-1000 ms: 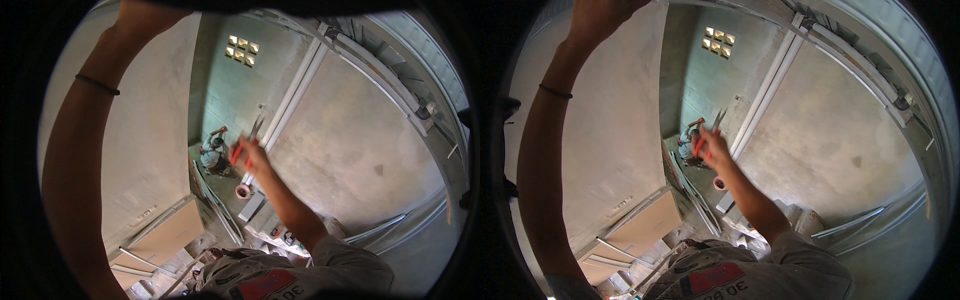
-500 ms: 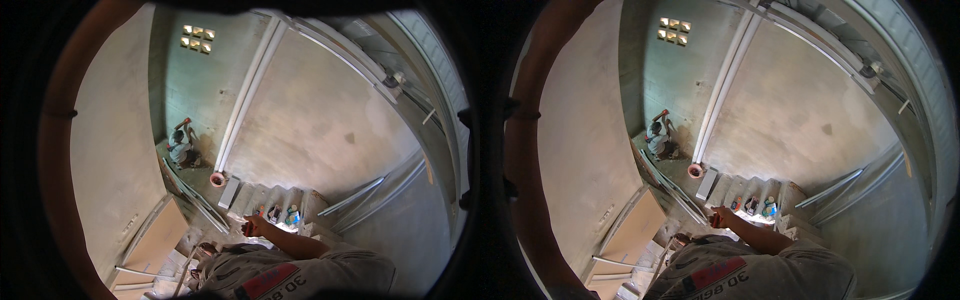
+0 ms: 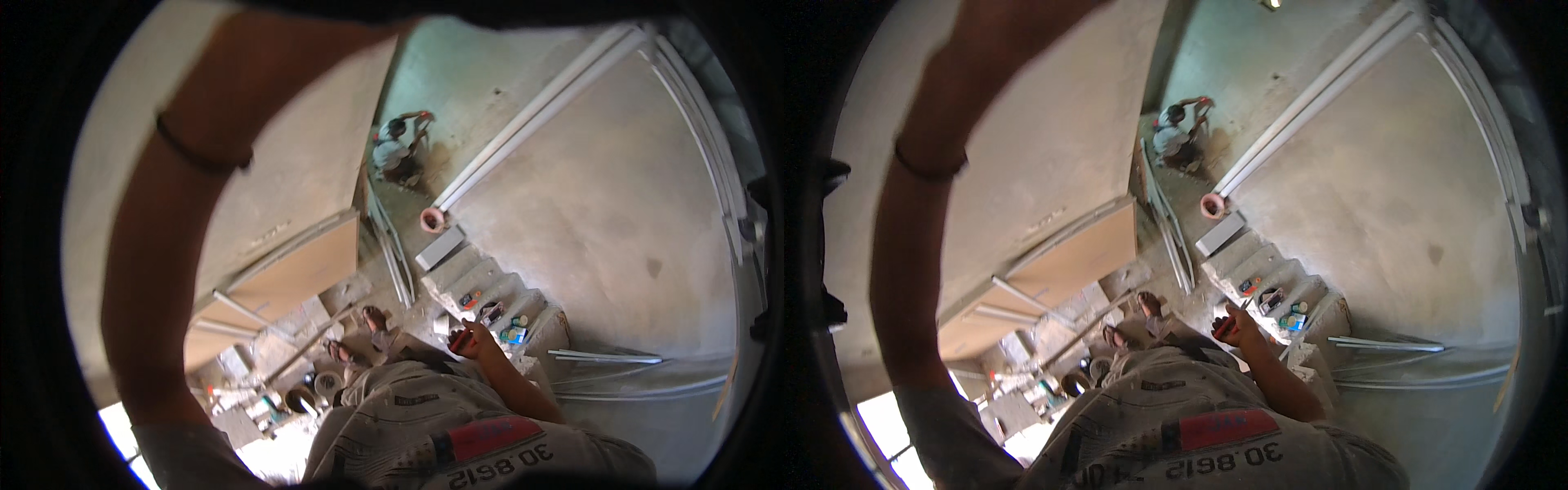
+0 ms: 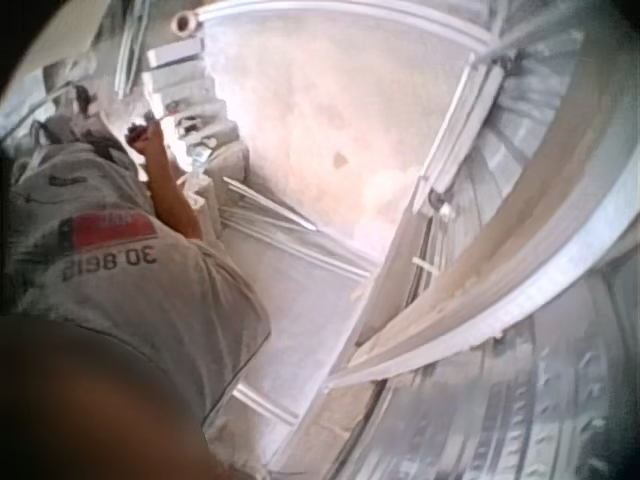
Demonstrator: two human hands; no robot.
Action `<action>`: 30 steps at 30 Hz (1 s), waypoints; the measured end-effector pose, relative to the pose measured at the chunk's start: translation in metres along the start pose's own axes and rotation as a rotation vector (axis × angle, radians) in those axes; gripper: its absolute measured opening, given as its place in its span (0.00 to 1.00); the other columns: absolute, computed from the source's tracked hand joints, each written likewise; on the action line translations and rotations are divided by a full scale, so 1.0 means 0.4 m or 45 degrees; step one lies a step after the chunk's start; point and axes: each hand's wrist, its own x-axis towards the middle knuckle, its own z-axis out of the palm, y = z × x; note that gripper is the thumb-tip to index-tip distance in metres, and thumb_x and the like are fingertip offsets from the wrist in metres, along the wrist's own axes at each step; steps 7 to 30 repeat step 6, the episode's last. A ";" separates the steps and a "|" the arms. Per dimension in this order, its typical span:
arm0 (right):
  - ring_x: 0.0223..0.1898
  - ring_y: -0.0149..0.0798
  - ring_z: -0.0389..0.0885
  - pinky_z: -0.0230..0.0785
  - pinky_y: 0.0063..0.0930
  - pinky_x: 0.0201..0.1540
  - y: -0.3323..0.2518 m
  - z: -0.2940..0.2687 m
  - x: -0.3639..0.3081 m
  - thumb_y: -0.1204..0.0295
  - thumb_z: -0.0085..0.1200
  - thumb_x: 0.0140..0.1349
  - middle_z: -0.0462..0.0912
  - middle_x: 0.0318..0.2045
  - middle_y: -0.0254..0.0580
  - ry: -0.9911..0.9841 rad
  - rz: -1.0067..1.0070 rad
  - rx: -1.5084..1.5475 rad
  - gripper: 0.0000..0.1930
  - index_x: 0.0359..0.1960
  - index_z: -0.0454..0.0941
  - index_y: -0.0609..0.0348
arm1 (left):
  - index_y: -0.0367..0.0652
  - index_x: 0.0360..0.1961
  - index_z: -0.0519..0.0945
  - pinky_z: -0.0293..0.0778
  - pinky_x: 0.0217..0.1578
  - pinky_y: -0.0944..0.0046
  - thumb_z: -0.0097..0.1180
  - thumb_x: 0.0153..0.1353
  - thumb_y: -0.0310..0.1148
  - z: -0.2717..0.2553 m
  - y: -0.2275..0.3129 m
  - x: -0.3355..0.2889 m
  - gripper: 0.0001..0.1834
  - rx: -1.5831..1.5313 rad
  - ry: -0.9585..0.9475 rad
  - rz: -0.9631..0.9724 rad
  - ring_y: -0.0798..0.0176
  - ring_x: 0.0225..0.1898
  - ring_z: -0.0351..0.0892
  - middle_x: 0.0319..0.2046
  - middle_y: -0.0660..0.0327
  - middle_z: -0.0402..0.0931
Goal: The person cuts metal frame pieces with tin snips and fits them into a ceiling grid. They repeatedly measure, cut, and place the pieces along the ceiling track, adjusting the fit as needed.
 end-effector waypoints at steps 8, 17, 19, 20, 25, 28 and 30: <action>0.45 0.54 0.80 0.72 0.60 0.59 0.048 0.080 0.063 0.55 0.62 0.70 0.79 0.40 0.49 0.179 0.017 -0.240 0.21 0.49 0.74 0.60 | 0.52 0.74 0.71 0.42 0.78 0.30 0.72 0.56 0.40 -0.385 0.242 -0.619 0.43 -0.133 -0.891 -0.841 0.49 0.79 0.58 0.73 0.52 0.69; 0.45 0.54 0.80 0.72 0.60 0.59 0.048 0.080 0.063 0.55 0.62 0.70 0.79 0.40 0.49 0.179 0.017 -0.240 0.21 0.49 0.74 0.60 | 0.52 0.74 0.71 0.42 0.78 0.30 0.72 0.56 0.40 -0.385 0.242 -0.619 0.43 -0.133 -0.891 -0.841 0.49 0.79 0.58 0.73 0.52 0.69; 0.45 0.54 0.80 0.72 0.60 0.59 0.048 0.080 0.063 0.55 0.62 0.70 0.79 0.40 0.49 0.179 0.017 -0.240 0.21 0.49 0.74 0.60 | 0.52 0.74 0.71 0.42 0.78 0.30 0.72 0.56 0.40 -0.385 0.242 -0.619 0.43 -0.133 -0.891 -0.841 0.49 0.79 0.58 0.73 0.52 0.69; 0.45 0.54 0.80 0.72 0.60 0.59 0.048 0.080 0.063 0.55 0.62 0.70 0.79 0.40 0.49 0.179 0.017 -0.240 0.21 0.49 0.74 0.60 | 0.52 0.74 0.71 0.42 0.78 0.30 0.72 0.56 0.40 -0.385 0.242 -0.619 0.43 -0.133 -0.891 -0.841 0.49 0.79 0.58 0.73 0.52 0.69; 0.45 0.54 0.80 0.72 0.60 0.59 0.048 0.080 0.063 0.55 0.62 0.70 0.79 0.40 0.49 0.179 0.017 -0.240 0.21 0.49 0.74 0.60 | 0.52 0.74 0.71 0.42 0.78 0.30 0.72 0.56 0.40 -0.385 0.242 -0.619 0.43 -0.133 -0.891 -0.841 0.49 0.79 0.58 0.73 0.52 0.69; 0.45 0.54 0.80 0.72 0.60 0.59 0.048 0.080 0.063 0.55 0.62 0.70 0.79 0.40 0.49 0.179 0.017 -0.240 0.21 0.49 0.74 0.60 | 0.52 0.74 0.71 0.42 0.78 0.30 0.72 0.56 0.40 -0.385 0.242 -0.619 0.43 -0.133 -0.891 -0.841 0.49 0.79 0.58 0.73 0.52 0.69; 0.45 0.54 0.80 0.72 0.60 0.59 0.048 0.080 0.063 0.55 0.62 0.70 0.79 0.40 0.49 0.179 0.017 -0.240 0.21 0.49 0.74 0.60 | 0.52 0.74 0.71 0.42 0.78 0.30 0.72 0.56 0.40 -0.385 0.242 -0.619 0.43 -0.133 -0.891 -0.841 0.49 0.79 0.58 0.73 0.52 0.69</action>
